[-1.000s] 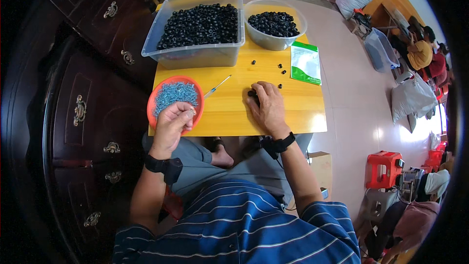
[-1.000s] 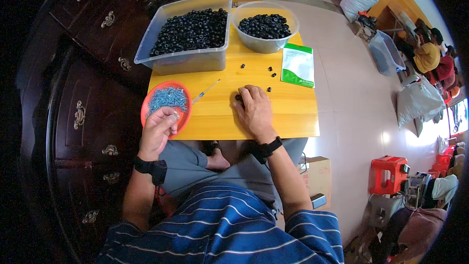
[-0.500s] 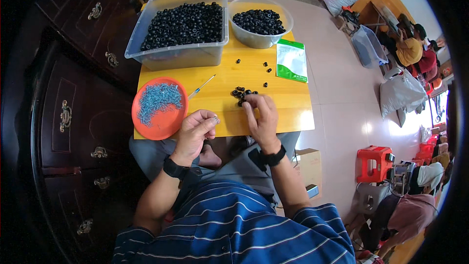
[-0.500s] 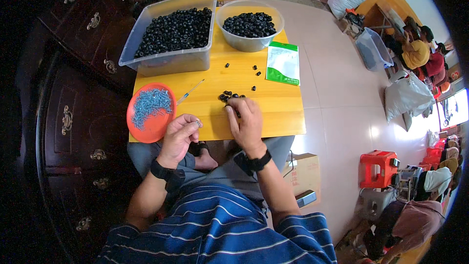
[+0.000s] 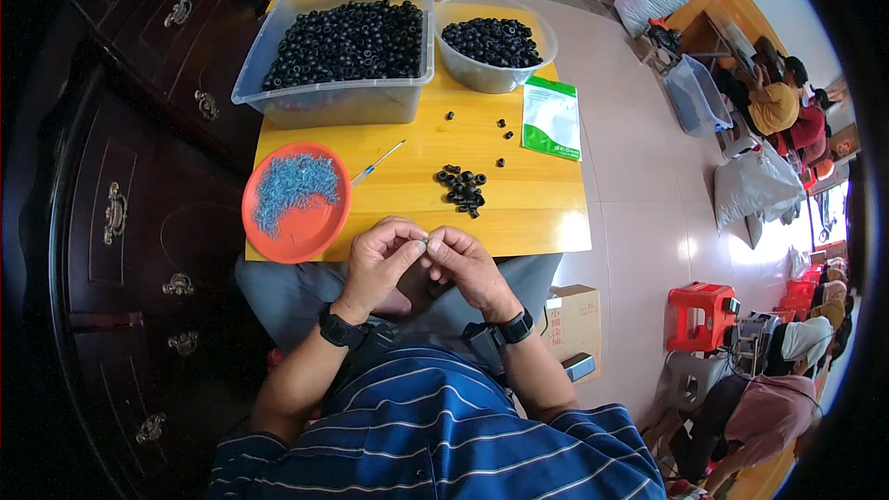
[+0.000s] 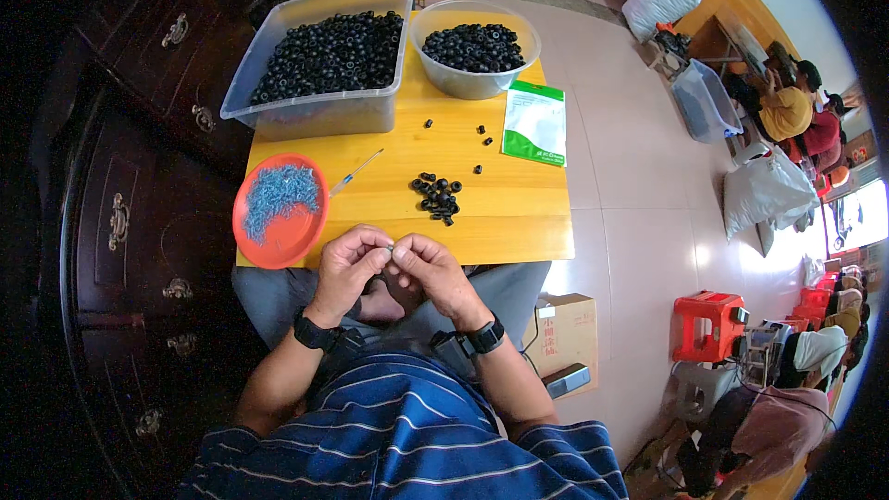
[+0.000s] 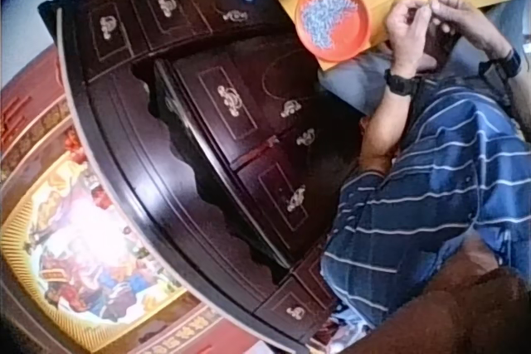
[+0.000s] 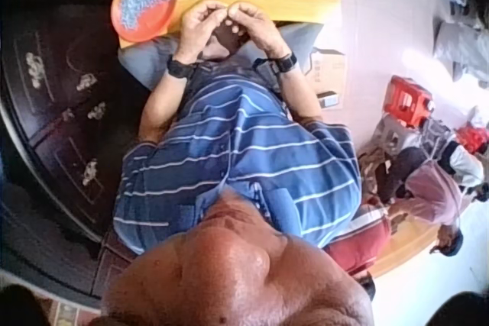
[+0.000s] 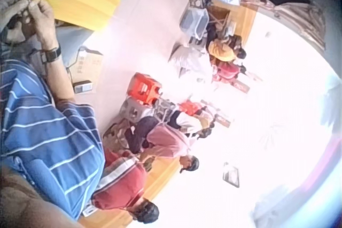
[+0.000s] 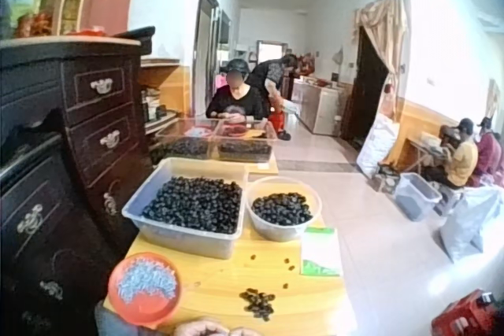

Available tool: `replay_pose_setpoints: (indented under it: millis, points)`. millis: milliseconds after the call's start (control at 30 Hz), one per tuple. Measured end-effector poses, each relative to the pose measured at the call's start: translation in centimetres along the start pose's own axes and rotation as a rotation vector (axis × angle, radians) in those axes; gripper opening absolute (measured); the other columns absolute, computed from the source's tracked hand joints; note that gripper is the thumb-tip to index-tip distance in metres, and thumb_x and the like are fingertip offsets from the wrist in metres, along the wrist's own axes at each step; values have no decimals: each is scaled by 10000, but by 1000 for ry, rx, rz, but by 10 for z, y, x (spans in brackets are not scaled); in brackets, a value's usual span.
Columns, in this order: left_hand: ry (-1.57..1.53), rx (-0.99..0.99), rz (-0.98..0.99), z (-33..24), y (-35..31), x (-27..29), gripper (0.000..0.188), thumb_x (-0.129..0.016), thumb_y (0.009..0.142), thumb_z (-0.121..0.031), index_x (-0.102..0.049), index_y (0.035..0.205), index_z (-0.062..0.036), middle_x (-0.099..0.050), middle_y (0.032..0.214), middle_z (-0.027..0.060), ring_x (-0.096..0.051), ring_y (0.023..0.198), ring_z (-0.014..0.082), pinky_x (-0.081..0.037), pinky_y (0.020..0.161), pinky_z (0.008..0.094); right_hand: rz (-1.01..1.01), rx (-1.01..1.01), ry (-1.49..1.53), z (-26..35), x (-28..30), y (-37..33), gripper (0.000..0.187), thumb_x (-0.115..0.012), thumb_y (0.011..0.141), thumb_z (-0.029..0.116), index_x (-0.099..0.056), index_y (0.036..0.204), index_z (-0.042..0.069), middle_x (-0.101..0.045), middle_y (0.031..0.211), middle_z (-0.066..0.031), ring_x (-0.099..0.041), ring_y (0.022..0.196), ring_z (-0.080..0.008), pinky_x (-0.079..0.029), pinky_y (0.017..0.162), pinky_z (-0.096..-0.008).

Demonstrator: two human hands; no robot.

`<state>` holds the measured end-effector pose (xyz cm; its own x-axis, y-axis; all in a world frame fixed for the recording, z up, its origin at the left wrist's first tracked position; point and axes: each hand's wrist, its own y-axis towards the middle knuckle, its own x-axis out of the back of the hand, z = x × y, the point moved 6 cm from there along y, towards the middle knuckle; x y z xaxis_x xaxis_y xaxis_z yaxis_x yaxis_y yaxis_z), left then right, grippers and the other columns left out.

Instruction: The recorder inserts small blue pins into black plastic components at a table in a workshop setting.

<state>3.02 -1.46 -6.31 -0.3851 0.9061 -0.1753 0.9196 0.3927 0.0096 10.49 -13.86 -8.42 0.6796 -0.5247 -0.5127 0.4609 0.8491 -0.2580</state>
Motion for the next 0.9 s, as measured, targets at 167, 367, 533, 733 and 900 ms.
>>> replay_pose_setpoints:
  millis: [167, 367, 533, 733, 900]
  points:
    - [44, -32, -3, -3, -1, 1, 64, -678, 939, -10, -682, 999, 12, -682, 957, 30, -649, 795, 78, -530, 733, 227, -13, -29, 2, -3, 5, 3, 179, -641, 1018, 261, -665, 1014, 83, -650, 873, 39, -548, 724, -33, -456, 657, -176]
    - [75, 46, -11, 5, -2, 5, 65, -686, 944, -43, -685, 995, -2, -687, 888, 0, -618, 780, 49, -518, 707, 217, -63, 52, -144, 8, 8, 2, 154, -666, 1002, 219, -674, 1019, 66, -641, 865, 33, -554, 739, -49, -471, 683, -210]
    - [81, 51, -8, 3, 0, 2, 62, -679, 947, -55, -679, 985, -7, -678, 862, -12, -601, 758, 37, -499, 680, 208, -55, 24, -163, 11, 11, 4, 131, -666, 986, 197, -675, 982, 67, -635, 849, 38, -556, 744, -46, -471, 688, -212]
    - [177, -9, 36, -6, 4, -2, 52, -647, 959, -38, -656, 1007, -18, -619, 824, -37, -547, 714, 21, -456, 628, 195, -14, -67, -177, 17, 10, 6, 112, -663, 981, 198, -680, 973, 87, -644, 851, 37, -558, 732, -42, -467, 682, -205]
    - [297, -191, 84, -16, 6, -5, 51, -655, 949, -45, -666, 990, -16, -623, 819, -18, -553, 713, 37, -463, 631, 208, 26, -52, -113, 16, 14, 6, 87, -687, 966, 175, -679, 965, 88, -652, 843, 34, -561, 724, -41, -462, 676, -196]
